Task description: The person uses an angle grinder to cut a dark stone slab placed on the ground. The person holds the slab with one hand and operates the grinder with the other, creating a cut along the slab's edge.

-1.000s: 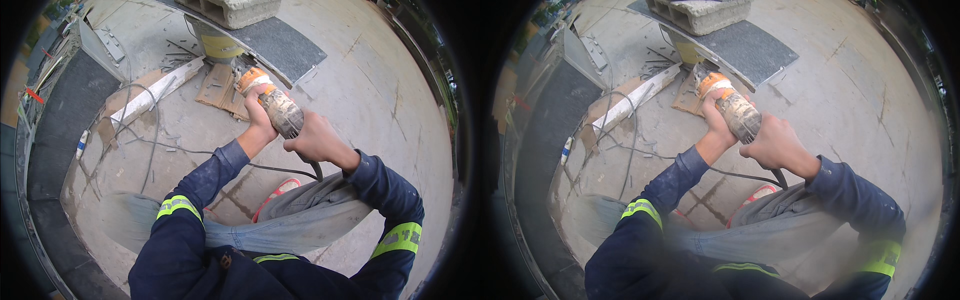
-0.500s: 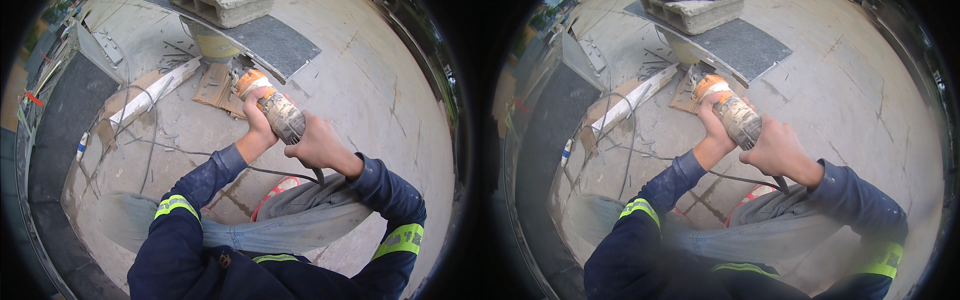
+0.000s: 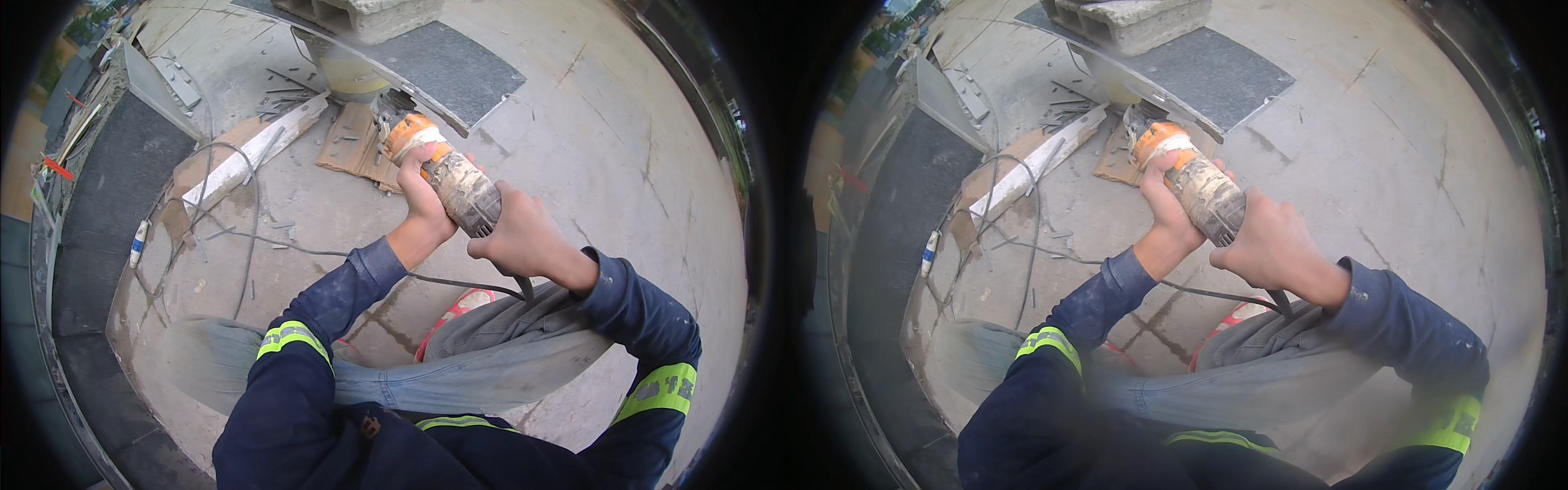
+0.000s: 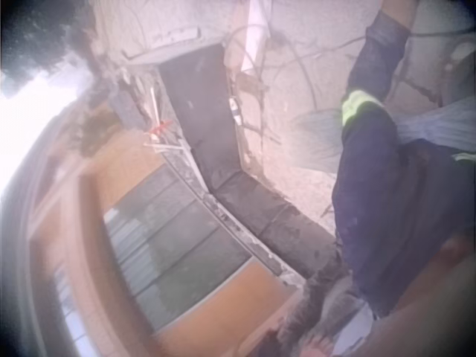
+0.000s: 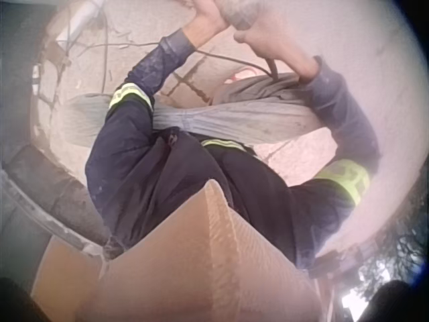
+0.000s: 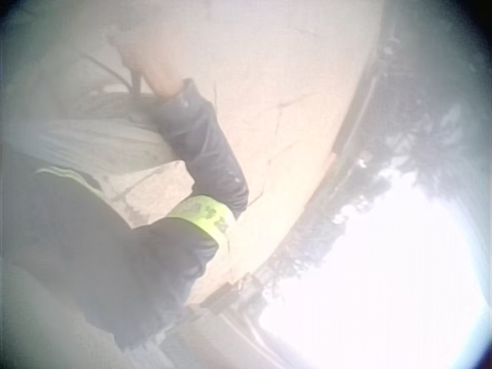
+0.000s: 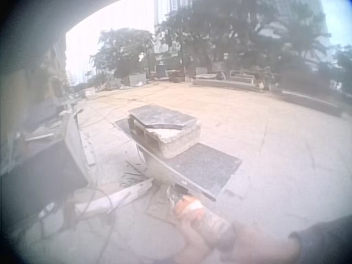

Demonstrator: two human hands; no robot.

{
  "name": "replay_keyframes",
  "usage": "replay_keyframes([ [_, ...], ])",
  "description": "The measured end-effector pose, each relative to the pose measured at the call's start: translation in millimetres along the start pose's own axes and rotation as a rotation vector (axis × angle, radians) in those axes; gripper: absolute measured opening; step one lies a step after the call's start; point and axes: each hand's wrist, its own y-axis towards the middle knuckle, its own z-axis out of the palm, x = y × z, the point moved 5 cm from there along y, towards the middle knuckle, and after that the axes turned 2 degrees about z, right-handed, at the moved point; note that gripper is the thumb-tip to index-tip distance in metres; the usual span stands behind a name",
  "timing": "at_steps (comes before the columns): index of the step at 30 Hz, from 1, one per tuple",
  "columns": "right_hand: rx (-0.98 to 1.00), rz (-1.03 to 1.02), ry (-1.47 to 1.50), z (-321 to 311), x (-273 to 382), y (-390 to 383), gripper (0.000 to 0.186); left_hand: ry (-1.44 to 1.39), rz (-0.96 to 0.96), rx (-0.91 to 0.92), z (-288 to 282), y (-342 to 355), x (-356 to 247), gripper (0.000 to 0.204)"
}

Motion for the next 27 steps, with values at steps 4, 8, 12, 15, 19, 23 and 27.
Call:
replay_keyframes([
  [4,0.01,-0.001,0.005,-1,4,7,0.056,-0.031,-0.011,-0.023,-1,5,-5,0.04],
  [8,0.008,-0.012,-0.001,0,6,15,0.056,-0.013,0.004,-0.037,-5,13,-8,0.043],
  [12,0.006,-0.019,-0.003,2,5,24,0.056,0.01,0.0,-0.027,-10,24,-11,0.051],
  [15,0.018,0.001,-0.009,0,8,25,0.055,0.0,-0.017,-0.03,-11,27,-11,0.051],
  [19,0.022,-0.017,0.021,-2,10,22,0.054,0.002,-0.022,-0.069,-9,22,-11,0.051],
  [23,-0.031,-0.031,0.008,0,4,17,0.052,-0.046,-0.024,-0.047,-5,14,-7,0.043],
  [27,-0.02,-0.013,0.012,0,3,10,0.051,-0.025,-0.014,-0.033,-3,7,-5,0.044],
])
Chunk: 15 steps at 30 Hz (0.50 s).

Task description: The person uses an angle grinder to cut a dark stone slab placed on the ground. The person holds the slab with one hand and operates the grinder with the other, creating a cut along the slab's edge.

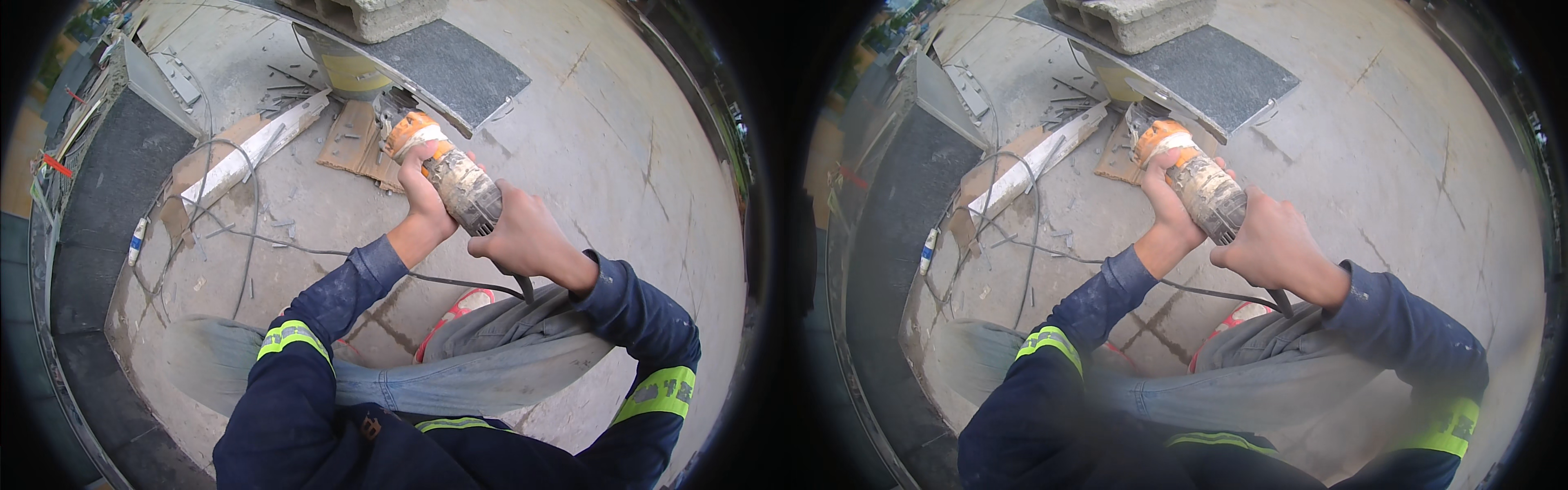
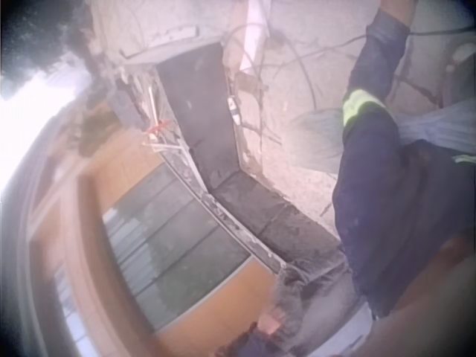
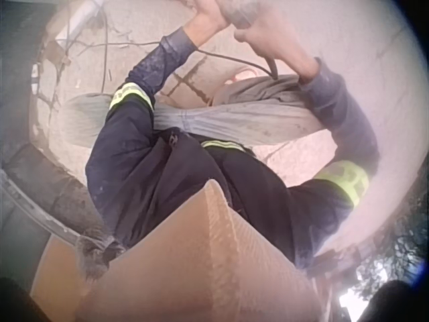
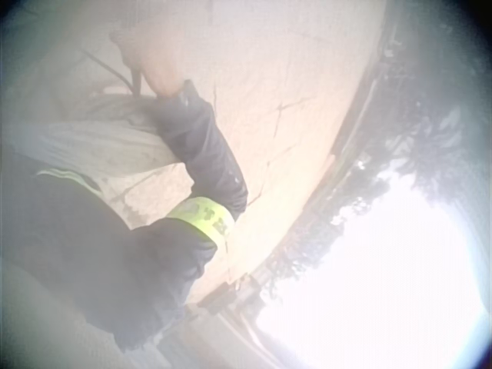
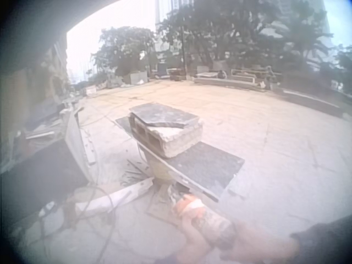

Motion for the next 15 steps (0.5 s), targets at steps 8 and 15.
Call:
replay_keyframes([
  [8,0.004,0.0,-0.011,-1,-1,-10,0.052,0.0,-0.004,0.036,0,-4,6,0.043],
  [15,0.026,0.014,-0.019,-3,-4,-19,0.055,0.011,-0.002,0.007,2,-12,13,0.049],
])
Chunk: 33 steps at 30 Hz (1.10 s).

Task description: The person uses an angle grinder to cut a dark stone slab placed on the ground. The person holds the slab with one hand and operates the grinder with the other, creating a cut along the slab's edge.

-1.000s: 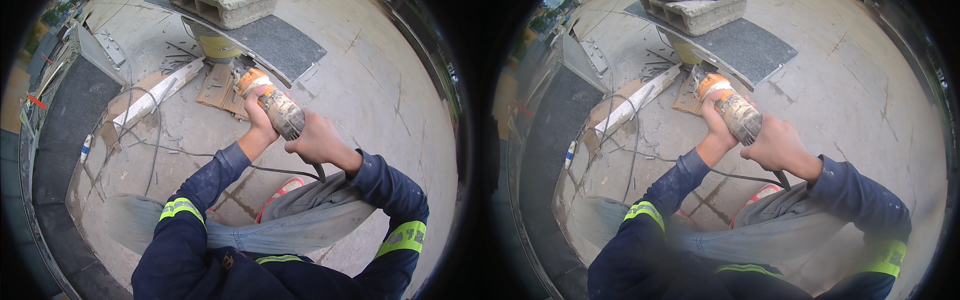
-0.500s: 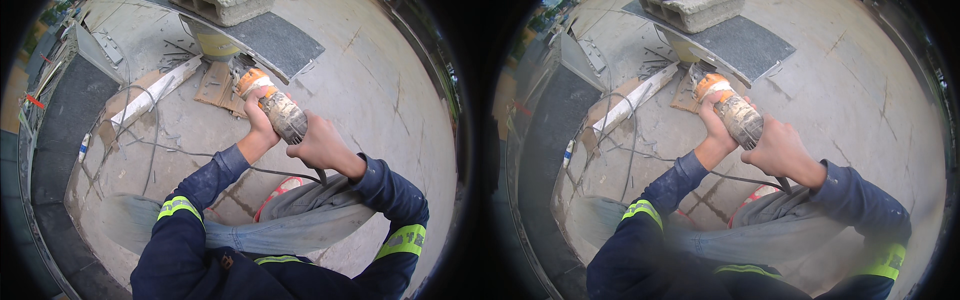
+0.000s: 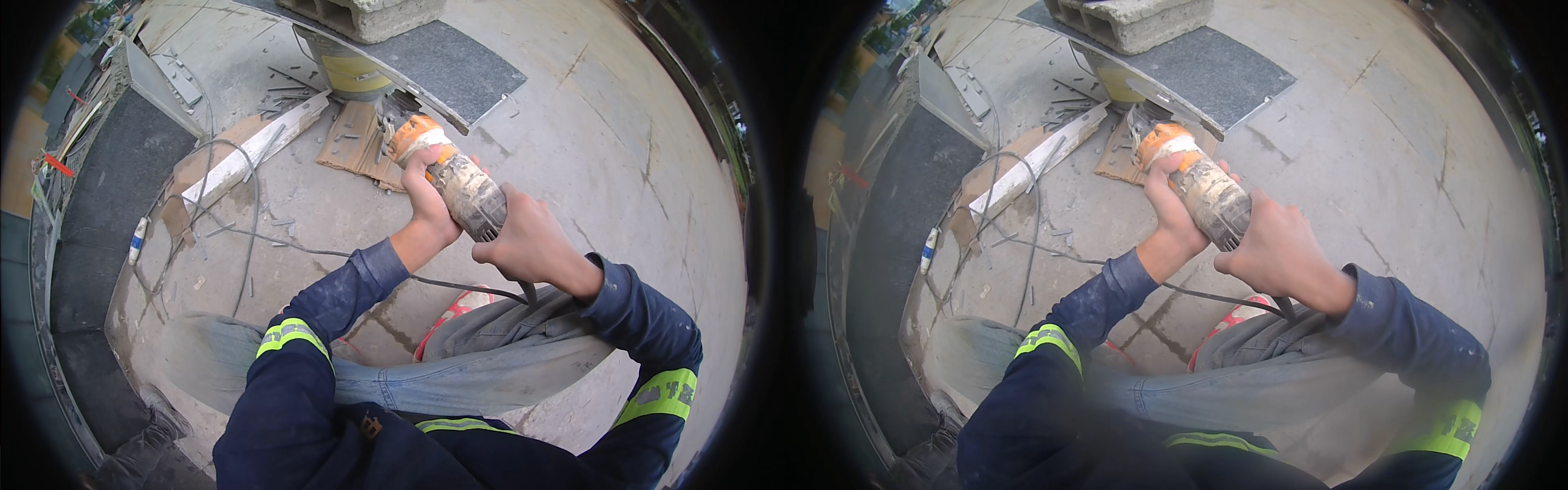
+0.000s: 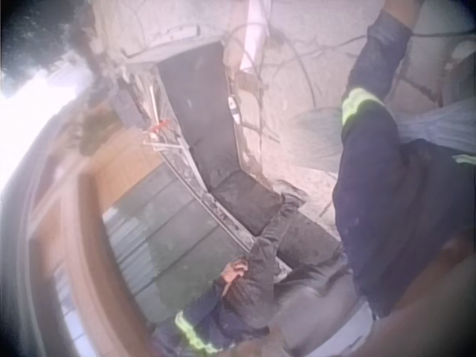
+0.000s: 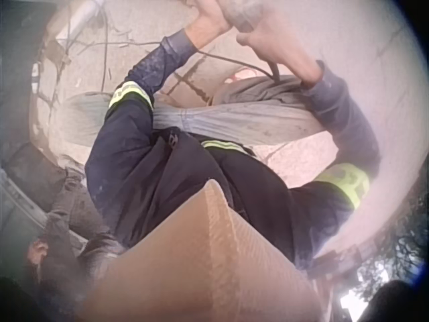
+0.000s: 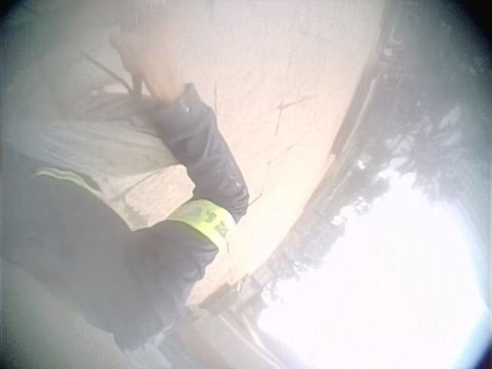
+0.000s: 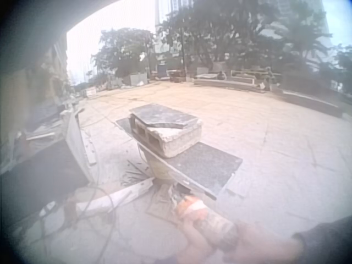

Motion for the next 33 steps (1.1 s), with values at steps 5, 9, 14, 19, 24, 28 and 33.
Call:
replay_keyframes([
  [5,0.019,0.024,-0.011,-1,0,-2,0.057,0.043,0.02,0.011,-1,0,0,0.053],
  [9,0.02,0.011,-0.012,-1,3,3,0.056,0.034,0.02,0.042,-4,6,-3,0.051],
  [14,0.03,0.026,0.001,0,3,9,0.055,0.028,0.017,0.031,-4,11,-5,0.05],
  [19,0.027,0.021,-0.009,1,4,17,0.055,0.024,0.02,0.032,-9,19,-8,0.051],
  [24,0.027,0.018,0.003,2,6,25,0.055,0.02,0.022,-0.01,-11,27,-13,0.052],
  [28,-0.038,0.002,0.023,3,6,26,0.049,-0.013,-0.012,0.024,-13,33,-12,0.053],
  [33,-0.029,-0.003,0.04,4,3,20,0.05,0.009,-0.001,-0.013,-10,21,-8,0.053],
])
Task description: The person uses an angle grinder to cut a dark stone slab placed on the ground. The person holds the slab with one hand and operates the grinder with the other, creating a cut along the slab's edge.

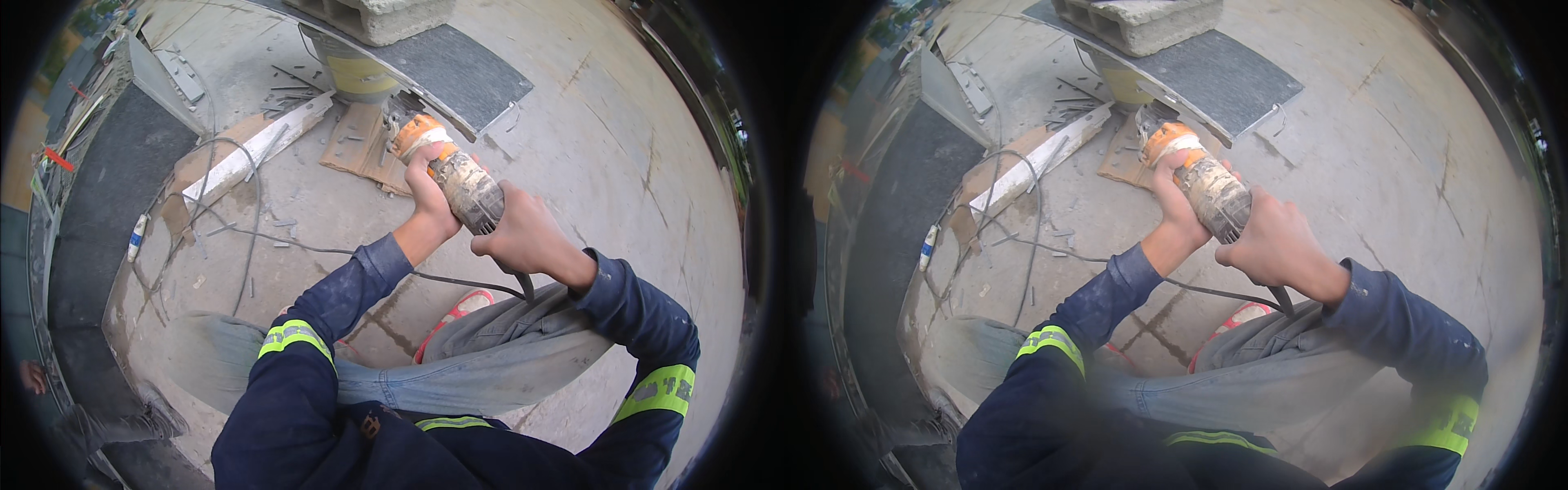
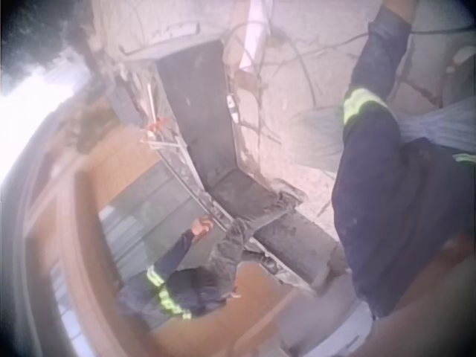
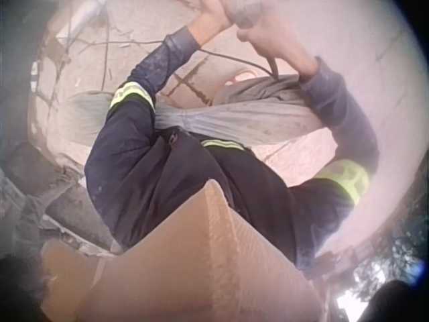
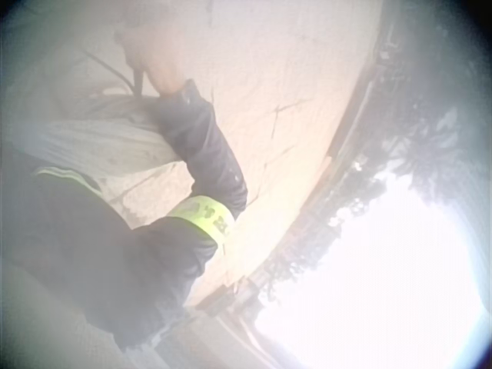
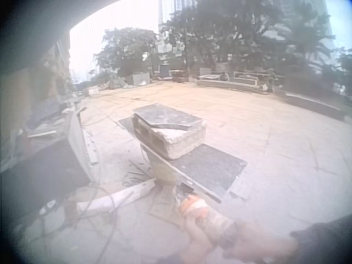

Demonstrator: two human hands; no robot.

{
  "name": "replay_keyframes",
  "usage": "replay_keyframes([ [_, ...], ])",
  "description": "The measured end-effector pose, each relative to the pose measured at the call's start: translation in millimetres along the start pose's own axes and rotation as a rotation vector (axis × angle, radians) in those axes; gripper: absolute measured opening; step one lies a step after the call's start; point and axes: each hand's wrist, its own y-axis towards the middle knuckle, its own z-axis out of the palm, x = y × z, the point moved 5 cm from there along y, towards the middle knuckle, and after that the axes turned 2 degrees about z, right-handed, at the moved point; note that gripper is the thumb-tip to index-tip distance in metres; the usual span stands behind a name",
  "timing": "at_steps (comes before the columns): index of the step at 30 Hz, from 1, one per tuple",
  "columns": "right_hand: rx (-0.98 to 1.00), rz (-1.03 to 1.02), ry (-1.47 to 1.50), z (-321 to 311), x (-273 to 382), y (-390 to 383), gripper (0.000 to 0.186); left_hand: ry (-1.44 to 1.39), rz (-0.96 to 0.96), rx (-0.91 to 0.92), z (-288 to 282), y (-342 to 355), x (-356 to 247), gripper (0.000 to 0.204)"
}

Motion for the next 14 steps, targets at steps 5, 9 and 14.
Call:
replay_keyframes([
  [5,-0.023,-0.013,-0.038,-3,-4,-10,0.049,-0.055,-0.029,0.041,5,-10,5,0.04],
  [9,-0.042,-0.03,-0.047,-2,-6,-16,0.05,-0.041,-0.018,0.03,6,-17,8,0.042],
  [14,-0.033,0.004,-0.053,-4,-7,-24,0.049,0.046,0.028,-0.001,7,-22,12,0.057],
])
